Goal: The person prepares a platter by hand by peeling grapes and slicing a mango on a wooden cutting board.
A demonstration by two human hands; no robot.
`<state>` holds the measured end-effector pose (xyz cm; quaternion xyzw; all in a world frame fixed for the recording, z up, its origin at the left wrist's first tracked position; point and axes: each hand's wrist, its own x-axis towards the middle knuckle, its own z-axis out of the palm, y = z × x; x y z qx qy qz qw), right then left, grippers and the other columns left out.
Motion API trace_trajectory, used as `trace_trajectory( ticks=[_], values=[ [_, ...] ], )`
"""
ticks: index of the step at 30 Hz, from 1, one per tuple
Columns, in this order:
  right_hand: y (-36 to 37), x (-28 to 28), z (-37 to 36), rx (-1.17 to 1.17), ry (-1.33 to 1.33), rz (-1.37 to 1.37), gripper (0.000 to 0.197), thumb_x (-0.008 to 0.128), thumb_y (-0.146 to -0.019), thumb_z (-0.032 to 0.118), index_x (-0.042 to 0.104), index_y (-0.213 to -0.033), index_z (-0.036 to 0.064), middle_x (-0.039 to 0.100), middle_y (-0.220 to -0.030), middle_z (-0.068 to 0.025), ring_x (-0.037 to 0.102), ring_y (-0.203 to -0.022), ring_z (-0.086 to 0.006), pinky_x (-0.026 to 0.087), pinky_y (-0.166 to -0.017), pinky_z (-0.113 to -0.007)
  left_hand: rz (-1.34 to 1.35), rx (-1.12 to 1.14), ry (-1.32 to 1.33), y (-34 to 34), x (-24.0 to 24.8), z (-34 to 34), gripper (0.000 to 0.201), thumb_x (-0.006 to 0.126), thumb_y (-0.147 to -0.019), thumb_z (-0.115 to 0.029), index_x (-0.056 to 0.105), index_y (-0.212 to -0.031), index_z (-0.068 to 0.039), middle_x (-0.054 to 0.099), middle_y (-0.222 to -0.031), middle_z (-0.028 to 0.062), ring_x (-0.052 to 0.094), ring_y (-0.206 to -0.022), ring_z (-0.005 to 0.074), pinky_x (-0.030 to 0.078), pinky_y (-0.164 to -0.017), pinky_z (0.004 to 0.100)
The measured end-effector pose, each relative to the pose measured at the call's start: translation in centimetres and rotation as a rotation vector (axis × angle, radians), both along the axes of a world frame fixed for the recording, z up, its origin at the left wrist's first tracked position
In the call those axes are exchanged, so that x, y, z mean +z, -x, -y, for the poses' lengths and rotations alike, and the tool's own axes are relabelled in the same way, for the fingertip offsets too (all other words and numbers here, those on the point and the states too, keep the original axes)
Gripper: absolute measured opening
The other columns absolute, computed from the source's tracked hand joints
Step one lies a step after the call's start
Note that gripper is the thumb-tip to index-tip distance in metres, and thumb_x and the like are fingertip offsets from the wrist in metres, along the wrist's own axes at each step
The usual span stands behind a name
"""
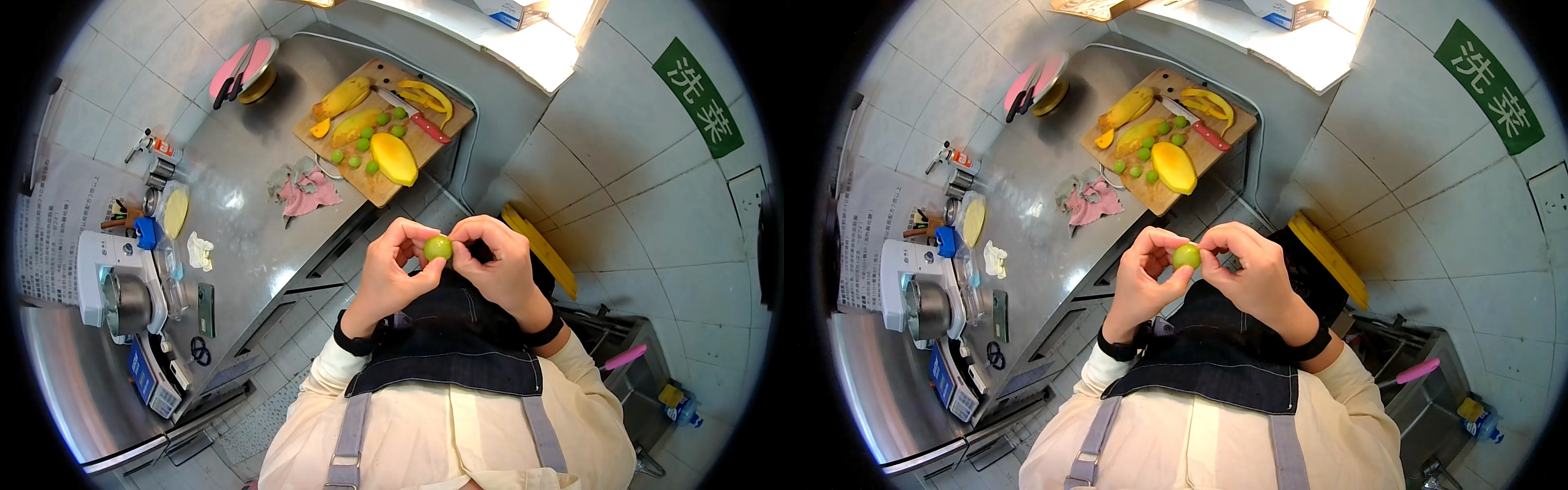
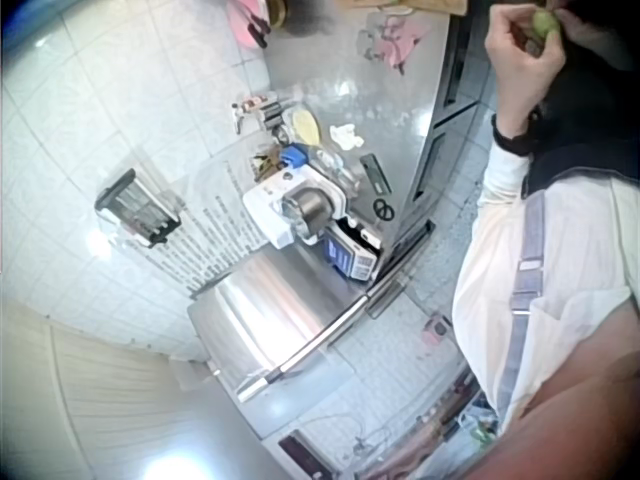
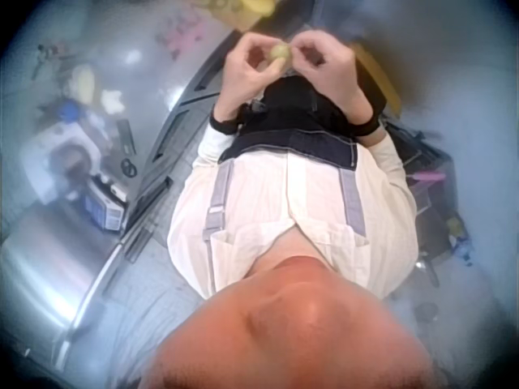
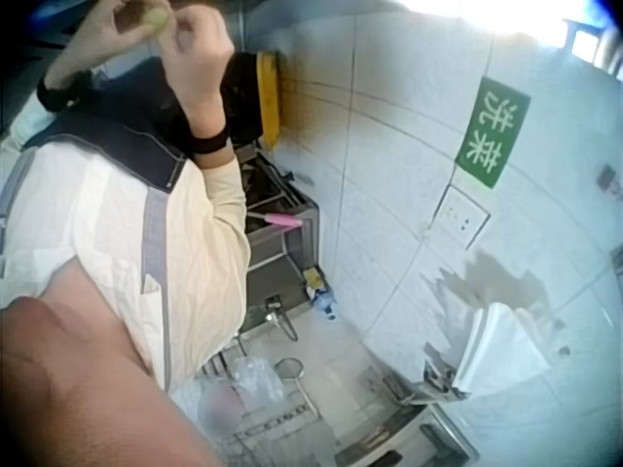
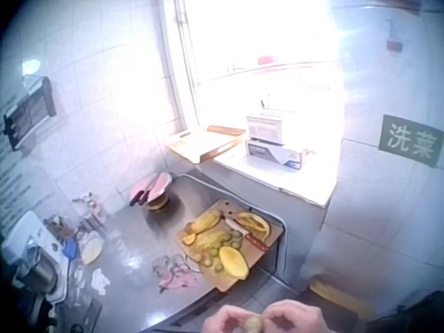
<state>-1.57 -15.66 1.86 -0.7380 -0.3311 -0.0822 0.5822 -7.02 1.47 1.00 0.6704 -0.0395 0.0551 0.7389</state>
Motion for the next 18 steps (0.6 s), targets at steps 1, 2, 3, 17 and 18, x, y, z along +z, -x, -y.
trace_trajectory(
  ticks=[1,2,3,17,18],
  values=[
    [-0.1,0.0,0.2,0.021,0.001,-0.01,0.015,0.07,-0.076,-0.006,0.063,-0.088,-0.0007,0.067,-0.086,-0.01,0.066,-0.074,-0.0208,0.053,-0.067,-0.028,0.01,-0.011,0.0,0.0,0.0,-0.2,0.031,0.07,-0.079,0.006,0.057,-0.107,0.001,0.062,-0.093,0.0029,0.058,-0.079,0.0059,0.05,-0.073,0.0218],
    [-0.2,0.1,0.3,0.044,0.001,-0.021,0.017,0.07,-0.076,-0.006,0.063,-0.09,-0.001,0.066,-0.086,-0.01,0.066,-0.074,-0.0215,0.054,-0.067,-0.028,0.02,-0.02,-0.001,0.0,0.0,-0.4,0.031,0.07,-0.079,0.007,0.058,-0.108,0.001,0.062,-0.094,0.0028,0.058,-0.079,0.0057,0.05,-0.074,0.0218],
    [-0.3,0.3,0.4,0.057,-0.004,0.002,0.017,0.071,-0.076,-0.006,0.064,-0.091,-0.0009,0.066,-0.086,-0.0101,0.066,-0.074,-0.0213,0.054,-0.067,-0.028,0.029,-0.03,-0.003,0.0,0.0,-0.5,0.031,0.07,-0.08,0.007,0.058,-0.108,0.001,0.062,-0.094,0.0028,0.058,-0.079,0.0055,0.05,-0.074,0.0218],
    [-1.0,0.5,1.1,0.088,-0.001,0.057,0.017,0.074,-0.077,-0.005,0.07,-0.092,0.0011,0.069,-0.088,-0.0102,0.069,-0.075,-0.0207,0.056,-0.066,-0.028,0.072,0.024,-0.028,-0.4,0.1,0.4,0.032,0.068,-0.078,0.009,0.06,-0.109,0.001,0.061,-0.099,0.0042,0.059,-0.083,0.0069,0.051,-0.078,0.0228],
    [-1.1,0.5,1.0,0.086,-0.001,0.043,0.017,0.074,-0.077,-0.005,0.069,-0.092,0.001,0.069,-0.087,-0.0103,0.069,-0.075,-0.0207,0.056,-0.065,-0.028,0.088,0.04,-0.049,-0.4,0.1,0.4,0.032,0.068,-0.078,0.009,0.061,-0.108,0.001,0.062,-0.099,0.0046,0.059,-0.083,0.0071,0.05,-0.077,0.0228]
  ],
)
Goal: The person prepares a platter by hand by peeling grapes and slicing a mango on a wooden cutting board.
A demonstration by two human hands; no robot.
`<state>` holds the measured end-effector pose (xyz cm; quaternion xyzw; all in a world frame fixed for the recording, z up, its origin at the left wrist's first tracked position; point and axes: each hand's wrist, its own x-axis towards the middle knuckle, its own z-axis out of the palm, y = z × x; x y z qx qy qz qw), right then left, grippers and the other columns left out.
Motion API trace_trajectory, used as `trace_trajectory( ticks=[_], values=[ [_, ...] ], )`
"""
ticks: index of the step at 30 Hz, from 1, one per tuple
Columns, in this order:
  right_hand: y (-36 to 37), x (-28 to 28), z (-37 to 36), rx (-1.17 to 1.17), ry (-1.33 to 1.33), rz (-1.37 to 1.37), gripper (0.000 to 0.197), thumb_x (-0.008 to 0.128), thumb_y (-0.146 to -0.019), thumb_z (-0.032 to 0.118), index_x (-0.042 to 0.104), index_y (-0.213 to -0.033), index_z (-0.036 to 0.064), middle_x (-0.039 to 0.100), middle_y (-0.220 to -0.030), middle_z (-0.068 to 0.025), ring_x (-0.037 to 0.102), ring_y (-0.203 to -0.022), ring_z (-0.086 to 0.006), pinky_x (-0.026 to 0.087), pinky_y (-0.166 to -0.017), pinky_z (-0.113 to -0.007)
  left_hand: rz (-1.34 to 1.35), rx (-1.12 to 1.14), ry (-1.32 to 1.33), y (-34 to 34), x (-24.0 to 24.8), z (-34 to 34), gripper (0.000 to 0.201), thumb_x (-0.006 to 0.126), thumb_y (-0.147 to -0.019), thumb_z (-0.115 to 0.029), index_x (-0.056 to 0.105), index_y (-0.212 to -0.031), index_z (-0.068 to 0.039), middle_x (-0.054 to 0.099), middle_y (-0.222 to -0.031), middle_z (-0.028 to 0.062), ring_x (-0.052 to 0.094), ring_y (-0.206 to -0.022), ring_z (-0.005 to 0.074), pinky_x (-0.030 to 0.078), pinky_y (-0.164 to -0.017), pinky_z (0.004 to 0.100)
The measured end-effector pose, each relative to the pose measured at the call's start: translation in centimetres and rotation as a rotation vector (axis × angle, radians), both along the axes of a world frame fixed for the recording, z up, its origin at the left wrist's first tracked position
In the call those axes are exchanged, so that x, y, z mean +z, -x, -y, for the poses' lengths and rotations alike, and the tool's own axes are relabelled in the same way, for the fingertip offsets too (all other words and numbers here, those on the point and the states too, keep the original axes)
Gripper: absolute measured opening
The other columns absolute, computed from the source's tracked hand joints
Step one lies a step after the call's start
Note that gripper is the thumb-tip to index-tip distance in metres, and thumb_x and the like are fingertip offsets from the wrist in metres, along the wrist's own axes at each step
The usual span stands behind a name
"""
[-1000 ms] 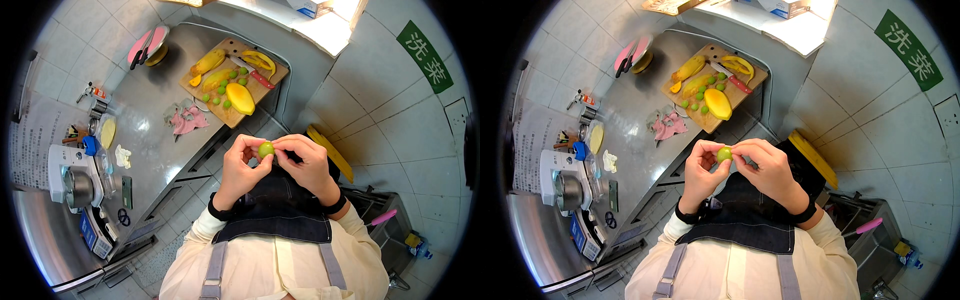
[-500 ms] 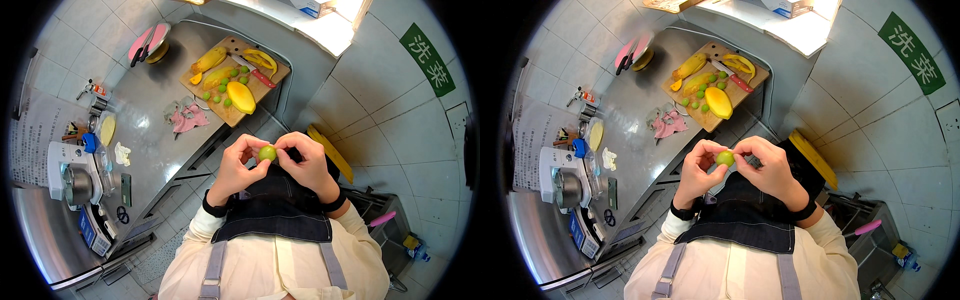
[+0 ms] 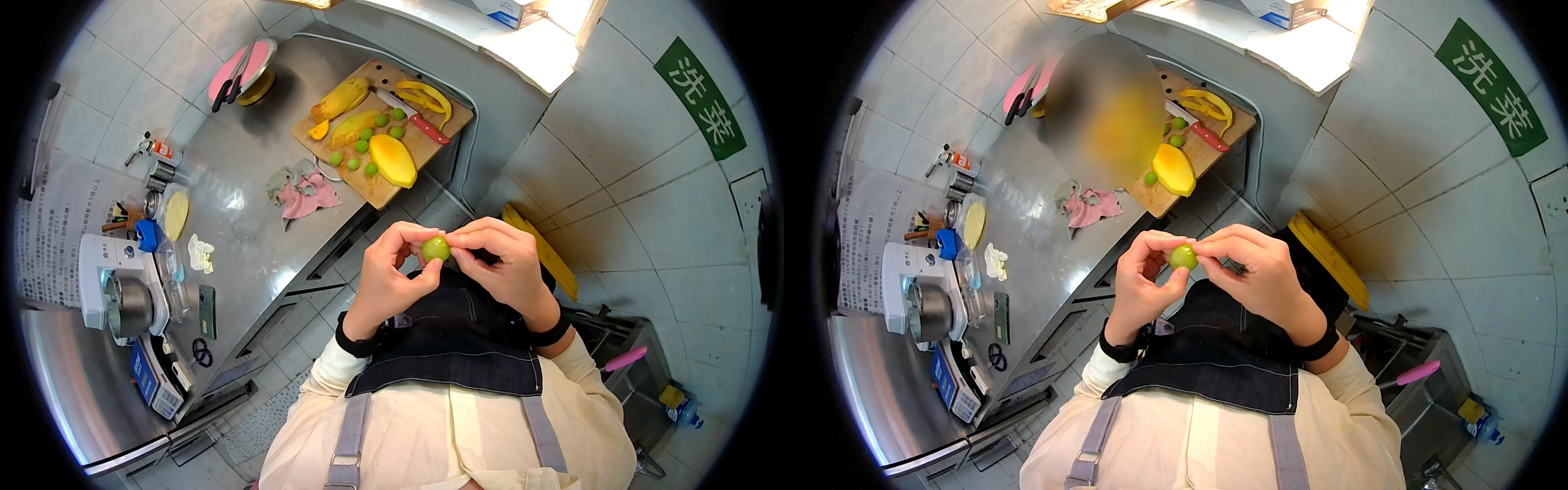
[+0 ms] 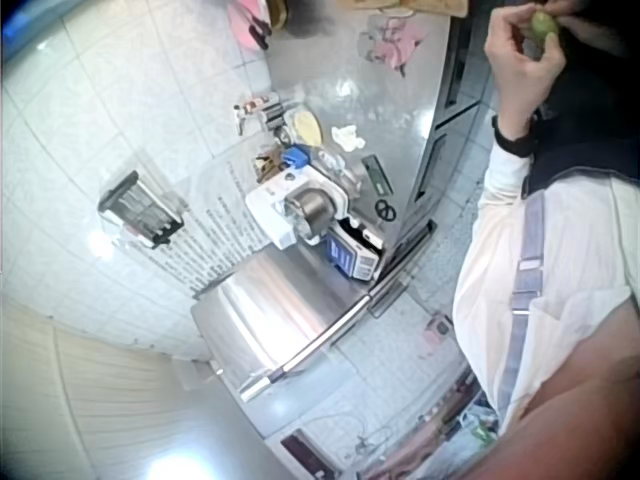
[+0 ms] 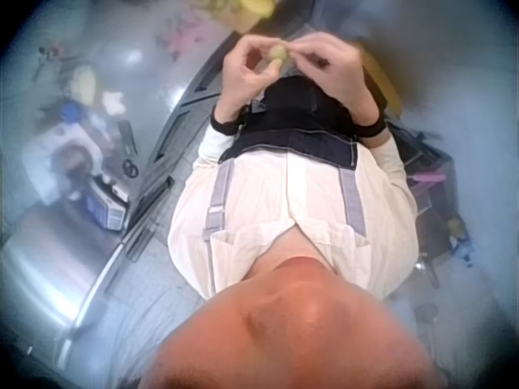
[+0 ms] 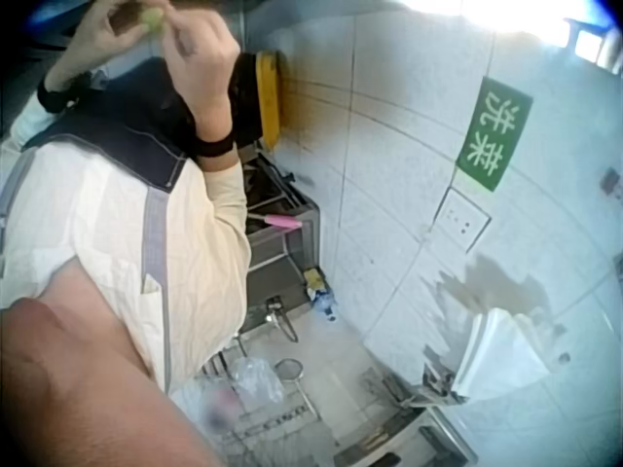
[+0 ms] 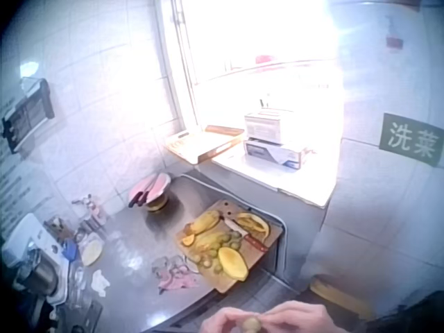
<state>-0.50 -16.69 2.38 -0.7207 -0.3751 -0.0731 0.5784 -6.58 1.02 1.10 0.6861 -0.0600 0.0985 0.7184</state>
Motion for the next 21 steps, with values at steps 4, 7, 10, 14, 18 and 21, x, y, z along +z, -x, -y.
trace_trajectory(
  ticks=[4,7,10,14,18,21],
  values=[
    [0.0,0.0,-0.4,-0.027,0.036,0.019,0.016,0.073,-0.076,-0.006,0.068,-0.09,0.0007,0.068,-0.085,-0.0105,0.067,-0.073,-0.0208,0.055,-0.064,-0.028,0.0,0.011,-0.094,0.3,-0.7,-0.2,0.033,0.069,-0.077,0.007,0.061,-0.108,0.001,0.062,-0.099,0.0056,0.059,-0.085,0.0091,0.05,-0.077,0.0242],
    [-0.2,0.0,-0.7,-0.063,0.064,0.065,0.016,0.072,-0.075,-0.007,0.066,-0.088,0.0009,0.067,-0.084,-0.0105,0.066,-0.071,-0.0209,0.053,-0.062,-0.028,0.001,-0.001,-0.163,-0.1,-1.0,-0.5,0.032,0.069,-0.078,0.006,0.061,-0.109,0.001,0.062,-0.102,0.0073,0.062,-0.09,0.0112,0.051,-0.079,0.0253],
    [-0.3,-0.6,-1.1,-0.097,0.075,0.071,0.016,0.071,-0.074,-0.007,0.063,-0.085,0.001,0.065,-0.081,-0.0102,0.065,-0.07,-0.0211,0.052,-0.062,-0.028,0.031,-0.001,-0.173,-0.3,-0.5,-0.5,0.028,0.071,-0.077,0.003,0.065,-0.104,-0.002,0.063,-0.093,0.0048,0.061,-0.077,0.0083,0.051,-0.069,0.0239],
    [-0.6,-1.5,-1.9,-0.023,0.111,-0.047,0.013,0.068,-0.075,-0.008,0.059,-0.081,0.0001,0.063,-0.077,-0.0087,0.059,-0.065,-0.0151,0.049,-0.061,-0.026,0.006,-0.06,-0.158,0.0,-0.8,-2.0,0.027,0.073,-0.078,-0.003,0.065,-0.104,-0.002,0.064,-0.086,0.0032,0.06,-0.072,0.0073,0.05,-0.065,0.0241],
    [-0.8,-2.6,-3.4,0.126,0.146,-0.246,0.009,0.063,-0.079,-0.008,0.059,-0.083,-0.001,0.061,-0.078,-0.0065,0.057,-0.068,-0.0129,0.048,-0.064,-0.025,-0.041,-0.066,-0.134,1.4,-1.4,-4.2,0.027,0.072,-0.081,-0.009,0.063,-0.105,-0.002,0.064,-0.082,0.0025,0.059,-0.071,0.0078,0.049,-0.064,0.0247],
    [-0.2,-2.5,-5.4,0.231,0.064,-0.188,0.009,0.061,-0.082,-0.009,0.062,-0.09,-0.0039,0.062,-0.081,-0.0103,0.059,-0.073,-0.0162,0.048,-0.068,-0.026,-0.032,0.069,-0.099,3.4,-1.2,-4.9,0.026,0.07,-0.081,-0.008,0.062,-0.105,-0.002,0.062,-0.08,0.0024,0.058,-0.069,0.0087,0.049,-0.063,0.0251]
  ],
)
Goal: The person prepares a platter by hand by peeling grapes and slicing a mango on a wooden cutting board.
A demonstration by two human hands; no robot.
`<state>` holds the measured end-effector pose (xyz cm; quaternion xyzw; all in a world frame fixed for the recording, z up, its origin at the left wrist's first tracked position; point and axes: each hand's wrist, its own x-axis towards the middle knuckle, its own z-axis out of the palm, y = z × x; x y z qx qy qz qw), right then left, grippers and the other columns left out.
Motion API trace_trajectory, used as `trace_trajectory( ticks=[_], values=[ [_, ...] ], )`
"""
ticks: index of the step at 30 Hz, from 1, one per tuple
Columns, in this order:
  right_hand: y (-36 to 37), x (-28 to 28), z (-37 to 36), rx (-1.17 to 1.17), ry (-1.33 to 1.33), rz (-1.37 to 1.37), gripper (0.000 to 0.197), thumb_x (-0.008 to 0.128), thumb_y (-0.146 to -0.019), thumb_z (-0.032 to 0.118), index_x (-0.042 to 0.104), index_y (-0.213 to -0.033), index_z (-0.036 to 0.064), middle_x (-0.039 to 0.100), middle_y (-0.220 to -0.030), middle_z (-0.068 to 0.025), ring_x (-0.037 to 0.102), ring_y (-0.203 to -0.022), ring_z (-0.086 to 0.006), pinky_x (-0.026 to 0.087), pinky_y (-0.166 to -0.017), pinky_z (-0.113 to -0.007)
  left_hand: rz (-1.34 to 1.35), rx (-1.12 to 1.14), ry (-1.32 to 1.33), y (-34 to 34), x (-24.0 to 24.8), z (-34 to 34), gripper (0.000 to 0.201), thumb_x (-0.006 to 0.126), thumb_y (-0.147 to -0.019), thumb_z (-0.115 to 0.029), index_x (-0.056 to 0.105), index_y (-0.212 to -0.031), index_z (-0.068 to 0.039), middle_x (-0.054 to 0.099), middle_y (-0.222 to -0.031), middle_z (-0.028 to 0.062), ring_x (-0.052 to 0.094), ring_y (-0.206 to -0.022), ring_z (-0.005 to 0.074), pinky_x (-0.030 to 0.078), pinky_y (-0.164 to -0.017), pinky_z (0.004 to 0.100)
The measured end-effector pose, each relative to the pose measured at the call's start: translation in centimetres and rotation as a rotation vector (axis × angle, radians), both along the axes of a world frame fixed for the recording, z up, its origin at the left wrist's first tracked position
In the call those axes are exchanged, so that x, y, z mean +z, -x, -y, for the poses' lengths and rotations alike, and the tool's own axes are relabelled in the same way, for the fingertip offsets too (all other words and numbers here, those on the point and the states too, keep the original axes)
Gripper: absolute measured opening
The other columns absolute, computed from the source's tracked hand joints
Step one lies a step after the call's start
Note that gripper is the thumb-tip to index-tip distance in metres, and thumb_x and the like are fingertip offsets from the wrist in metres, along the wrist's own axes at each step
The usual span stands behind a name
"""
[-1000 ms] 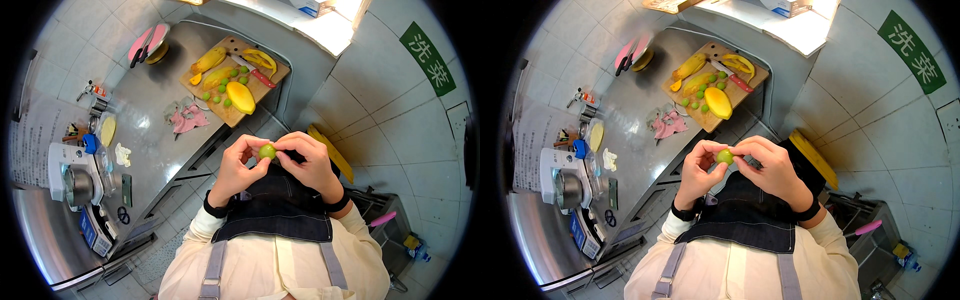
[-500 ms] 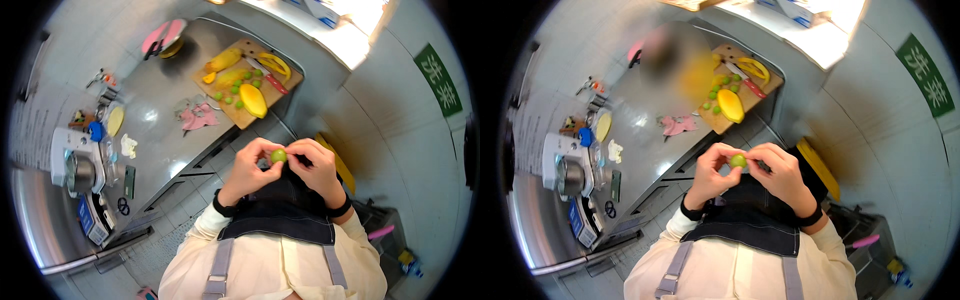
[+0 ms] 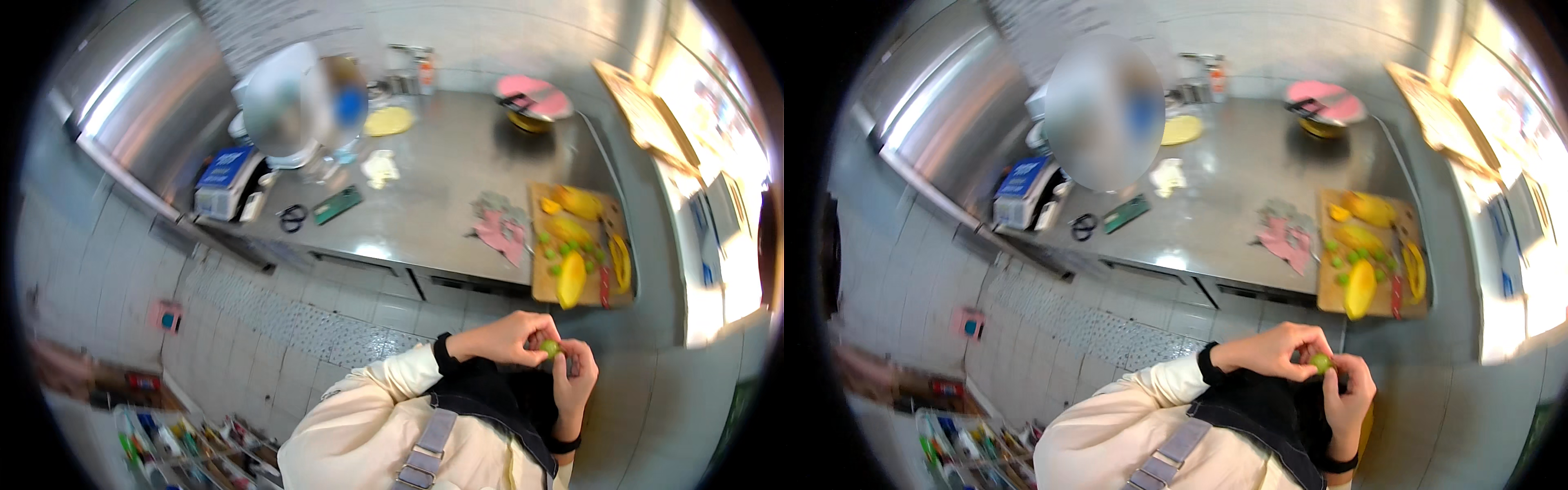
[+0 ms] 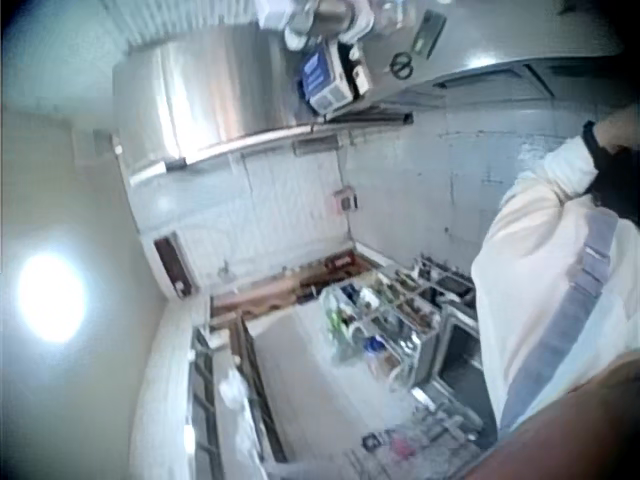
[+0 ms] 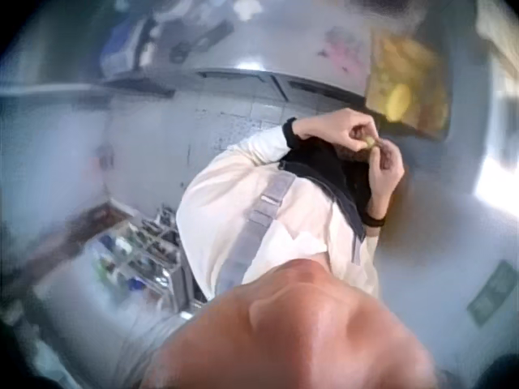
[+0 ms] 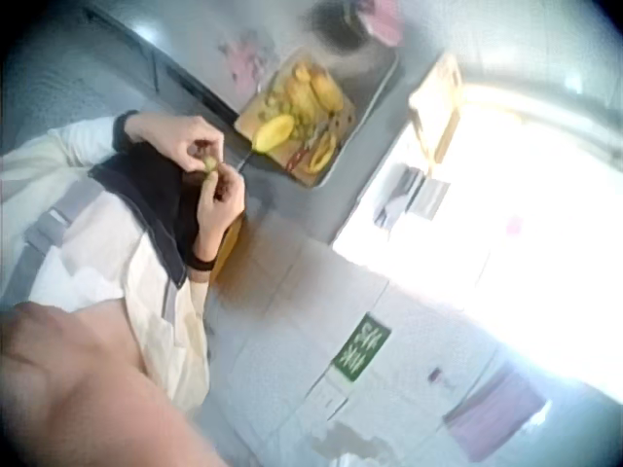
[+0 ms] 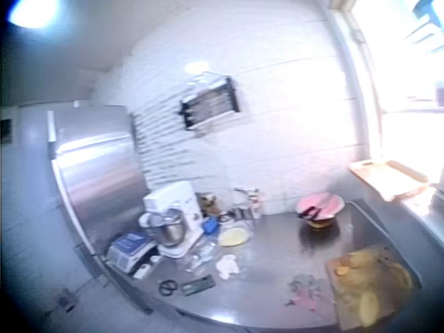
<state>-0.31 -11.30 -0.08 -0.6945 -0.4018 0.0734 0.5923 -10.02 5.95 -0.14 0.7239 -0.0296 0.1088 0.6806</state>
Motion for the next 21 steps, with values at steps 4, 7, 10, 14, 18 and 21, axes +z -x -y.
trace_trajectory(
  ticks=[4,7,10,14,18,21],
  values=[
    [0.1,0.1,-3.1,0.207,0.047,0.044,0.011,0.066,-0.079,-0.009,0.065,-0.089,-0.0036,0.066,-0.08,-0.0117,0.063,-0.069,-0.0174,0.05,-0.065,-0.027,-0.009,0.161,0.015,3.4,-0.2,-1.2,0.034,0.069,-0.081,-0.005,0.052,-0.11,-0.001,0.063,-0.087,0.0041,0.057,-0.074,0.0118,0.049,-0.067,0.0273],
    [0.9,0.7,-5.7,0.348,0.081,0.127,0.013,0.068,-0.078,-0.008,0.066,-0.089,-0.0023,0.069,-0.08,-0.0126,0.066,-0.069,-0.0201,0.052,-0.066,-0.028,-0.038,0.279,0.07,6.3,-0.6,-1.9,0.046,0.069,-0.08,-0.002,0.041,-0.117,-0.002,0.065,-0.097,0.0068,0.057,-0.079,0.0135,0.048,-0.071,0.0283],
    [1.8,1.5,-7.5,0.453,0.089,0.165,0.014,0.069,-0.076,-0.008,0.067,-0.089,-0.0015,0.07,-0.082,-0.013,0.067,-0.071,-0.0225,0.052,-0.067,-0.029,-0.005,0.372,0.102,8.2,-1.1,-2.6,0.046,0.07,-0.08,-0.003,0.042,-0.117,-0.002,0.066,-0.098,0.0071,0.059,-0.08,0.013,0.049,-0.072,0.0287],
    [1.9,2.1,-8.8,0.435,0.153,0.255,0.013,0.07,-0.075,-0.006,0.066,-0.085,0.0001,0.068,-0.081,-0.0112,0.067,-0.071,-0.0248,0.053,-0.067,-0.031,-0.055,0.429,-0.051,8.7,0.1,-3.6,0.048,0.073,-0.079,-0.006,0.044,-0.118,-0.002,0.068,-0.095,0.006,0.061,-0.08,0.011,0.051,-0.073,0.0273],
    [1.4,2.2,-9.6,0.438,0.029,0.332,0.016,0.072,-0.074,-0.004,0.063,-0.086,0.0017,0.065,-0.081,-0.0101,0.064,-0.067,-0.0231,0.051,-0.061,-0.032,-0.085,0.385,-0.094,7.9,0.2,-4.4,0.051,0.074,-0.076,-0.002,0.047,-0.119,-0.004,0.063,-0.101,0.005,0.062,-0.088,0.0112,0.051,-0.078,0.0284],
    [1.1,2.9,-7.0,0.319,0.09,0.189,0.016,0.07,-0.074,-0.005,0.061,-0.085,0.0019,0.061,-0.077,-0.0086,0.061,-0.064,-0.02,0.05,-0.059,-0.03,-0.095,0.208,0.015,5.9,0.3,-3.9,0.047,0.071,-0.078,0.001,0.047,-0.119,-0.005,0.061,-0.104,0.0043,0.061,-0.094,0.0123,0.05,-0.087,0.0297]
  ],
)
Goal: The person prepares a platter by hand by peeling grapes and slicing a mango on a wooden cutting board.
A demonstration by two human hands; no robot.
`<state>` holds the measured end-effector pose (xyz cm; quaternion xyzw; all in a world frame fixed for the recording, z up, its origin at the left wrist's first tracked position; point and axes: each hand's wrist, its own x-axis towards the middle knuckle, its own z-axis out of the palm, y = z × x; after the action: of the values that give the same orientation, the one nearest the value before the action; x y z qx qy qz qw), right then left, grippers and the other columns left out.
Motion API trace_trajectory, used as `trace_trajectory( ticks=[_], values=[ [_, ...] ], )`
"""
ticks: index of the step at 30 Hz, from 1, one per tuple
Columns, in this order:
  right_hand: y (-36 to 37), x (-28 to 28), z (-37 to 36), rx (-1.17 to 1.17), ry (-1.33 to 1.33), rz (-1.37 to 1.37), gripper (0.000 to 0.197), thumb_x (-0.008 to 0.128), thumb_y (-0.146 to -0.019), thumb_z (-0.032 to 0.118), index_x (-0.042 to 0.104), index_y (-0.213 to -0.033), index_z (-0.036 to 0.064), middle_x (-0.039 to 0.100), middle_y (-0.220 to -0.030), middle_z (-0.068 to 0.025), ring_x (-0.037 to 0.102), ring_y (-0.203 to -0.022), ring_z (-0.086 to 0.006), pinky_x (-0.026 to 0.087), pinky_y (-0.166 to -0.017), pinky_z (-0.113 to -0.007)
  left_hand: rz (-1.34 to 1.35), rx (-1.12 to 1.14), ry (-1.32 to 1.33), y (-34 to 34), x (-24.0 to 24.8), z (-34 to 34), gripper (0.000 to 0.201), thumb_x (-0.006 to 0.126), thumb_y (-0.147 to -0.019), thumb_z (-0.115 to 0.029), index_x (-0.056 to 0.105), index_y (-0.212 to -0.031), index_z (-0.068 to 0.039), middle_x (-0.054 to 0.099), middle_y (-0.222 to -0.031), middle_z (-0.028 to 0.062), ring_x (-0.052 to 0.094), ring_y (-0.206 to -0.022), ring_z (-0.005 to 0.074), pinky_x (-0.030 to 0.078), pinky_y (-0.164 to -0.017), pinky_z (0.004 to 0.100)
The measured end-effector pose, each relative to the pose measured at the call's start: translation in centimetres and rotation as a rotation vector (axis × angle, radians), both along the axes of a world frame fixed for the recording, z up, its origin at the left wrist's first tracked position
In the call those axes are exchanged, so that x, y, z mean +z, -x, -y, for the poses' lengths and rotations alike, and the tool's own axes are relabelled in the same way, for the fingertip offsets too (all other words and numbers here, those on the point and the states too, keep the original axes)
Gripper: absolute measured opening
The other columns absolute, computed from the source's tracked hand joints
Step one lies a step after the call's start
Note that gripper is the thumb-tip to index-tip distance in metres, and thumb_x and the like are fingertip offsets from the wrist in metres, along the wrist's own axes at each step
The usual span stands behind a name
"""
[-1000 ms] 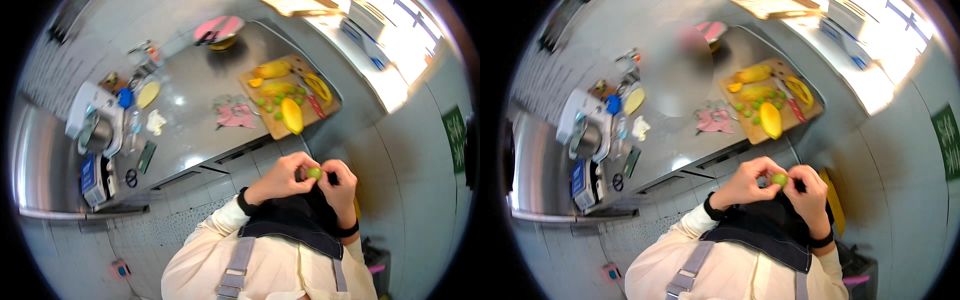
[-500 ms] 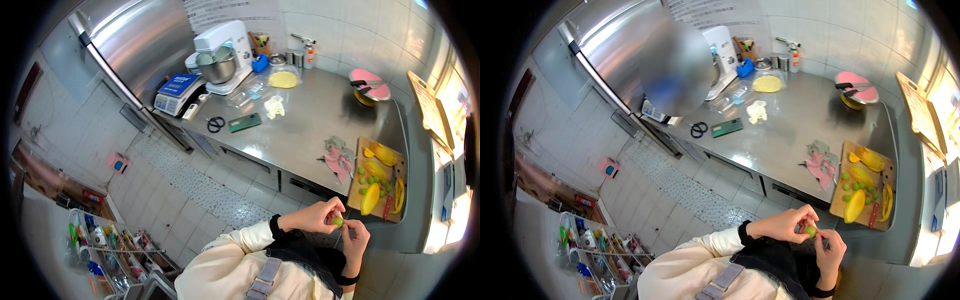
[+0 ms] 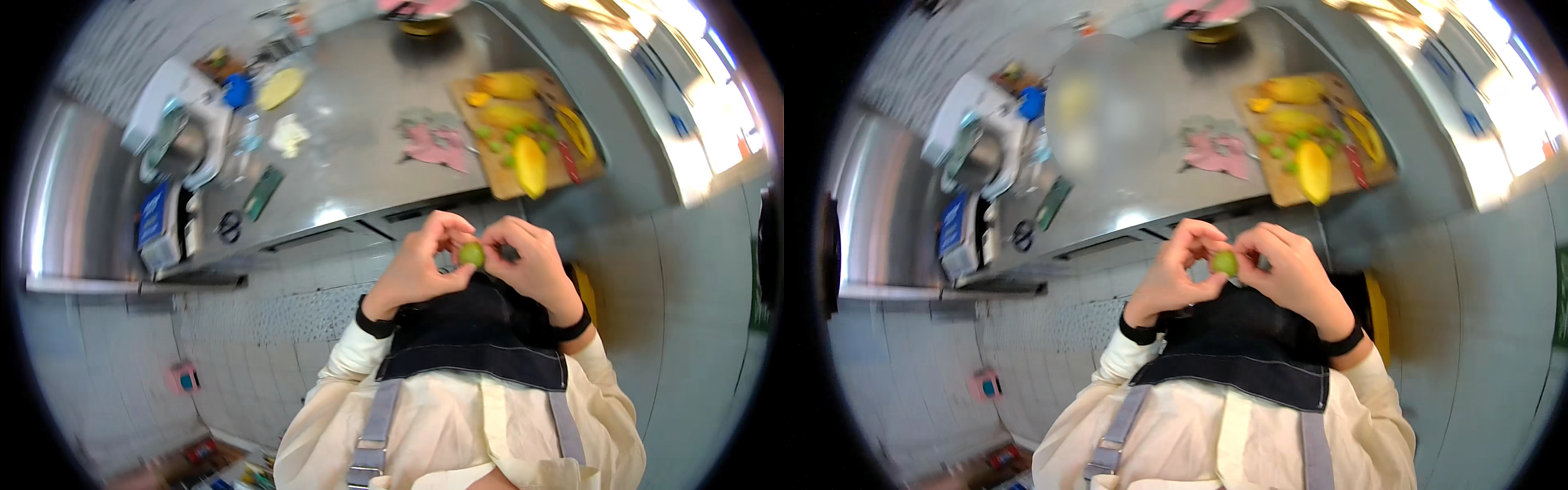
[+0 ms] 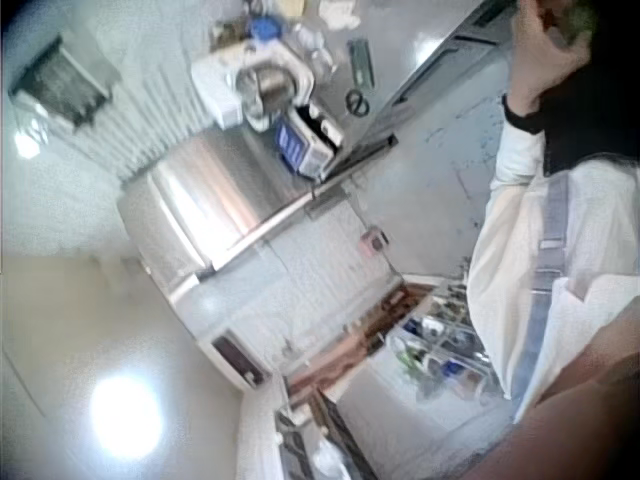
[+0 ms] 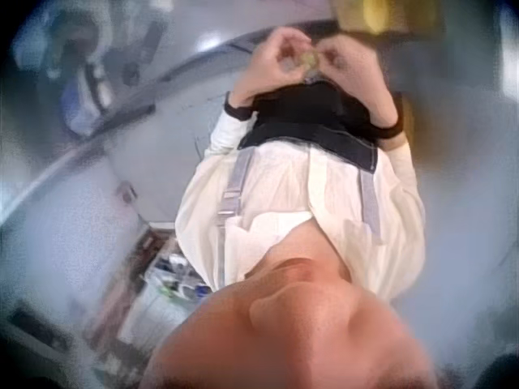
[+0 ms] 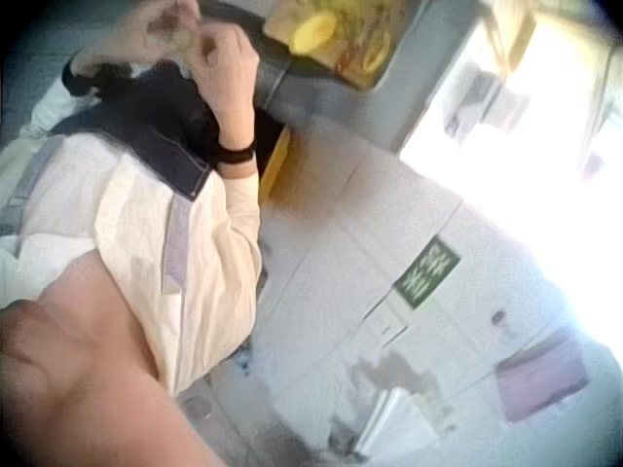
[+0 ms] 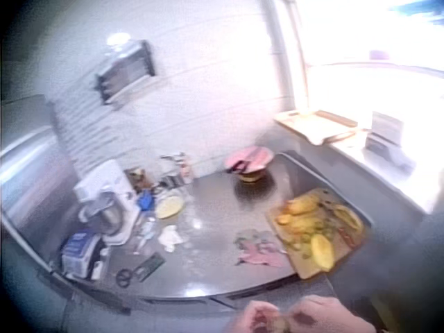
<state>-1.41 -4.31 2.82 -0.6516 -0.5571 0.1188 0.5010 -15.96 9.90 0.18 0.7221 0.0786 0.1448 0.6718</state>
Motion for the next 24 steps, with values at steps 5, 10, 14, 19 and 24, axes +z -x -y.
trace_trajectory(
  ticks=[5,10,14,19,24],
  values=[
    [-0.2,-0.3,3.9,-0.349,-0.107,0.033,0.019,0.07,-0.072,-0.007,0.059,-0.084,0.0027,0.058,-0.075,-0.0062,0.058,-0.06,-0.0171,0.049,-0.056,-0.029,0.024,-0.224,0.233,-4.7,-0.3,2.0,0.04,0.072,-0.083,-0.004,0.049,-0.116,-0.005,0.058,-0.109,0.0043,0.058,-0.097,0.0112,0.049,-0.088,0.0272],
    [-0.1,-0.7,6.1,-0.513,-0.216,0.266,0.022,0.07,-0.069,-0.008,0.058,-0.083,0.0035,0.058,-0.076,-0.0069,0.057,-0.064,-0.0206,0.049,-0.058,-0.029,-0.016,-0.287,0.286,-6.9,-0.1,4.0,0.034,0.07,-0.086,-0.002,0.051,-0.114,-0.003,0.059,-0.106,0.0045,0.06,-0.097,0.01,0.05,-0.087,0.0257],
    [-0.4,-0.8,7.3,-0.509,-0.183,0.114,0.019,0.069,-0.071,-0.006,0.058,-0.084,0.0026,0.059,-0.078,-0.007,0.056,-0.065,-0.0183,0.048,-0.058,-0.028,-0.002,-0.258,0.174,-7.6,0.4,5.0,0.031,0.066,-0.082,0.004,0.054,-0.111,-0.001,0.06,-0.104,0.0039,0.062,-0.093,0.0108,0.051,-0.086,0.027],
    [-0.1,-1.6,8.7,-0.369,-0.115,-0.526,0.01,0.063,-0.083,-0.003,0.057,-0.088,0.002,0.058,-0.079,-0.0014,0.057,-0.071,-0.0082,0.047,-0.063,-0.023,-0.013,-0.341,0.109,-8.1,0.9,5.1,0.033,0.063,-0.08,0.007,0.057,-0.112,0.0,0.059,-0.105,0.0039,0.06,-0.094,0.0107,0.05,-0.086,0.0268],
    [-0.5,-1.9,10.2,-0.168,-0.171,-0.97,0.004,0.056,-0.094,0.004,0.055,-0.097,0.0027,0.058,-0.086,0.0004,0.057,-0.076,-0.0048,0.048,-0.069,-0.021,-0.009,-0.494,0.333,-8.1,0.4,5.2,0.035,0.06,-0.08,0.008,0.057,-0.114,0.0,0.058,-0.107,0.0047,0.058,-0.098,0.011,0.049,-0.086,0.0261]
  ],
)
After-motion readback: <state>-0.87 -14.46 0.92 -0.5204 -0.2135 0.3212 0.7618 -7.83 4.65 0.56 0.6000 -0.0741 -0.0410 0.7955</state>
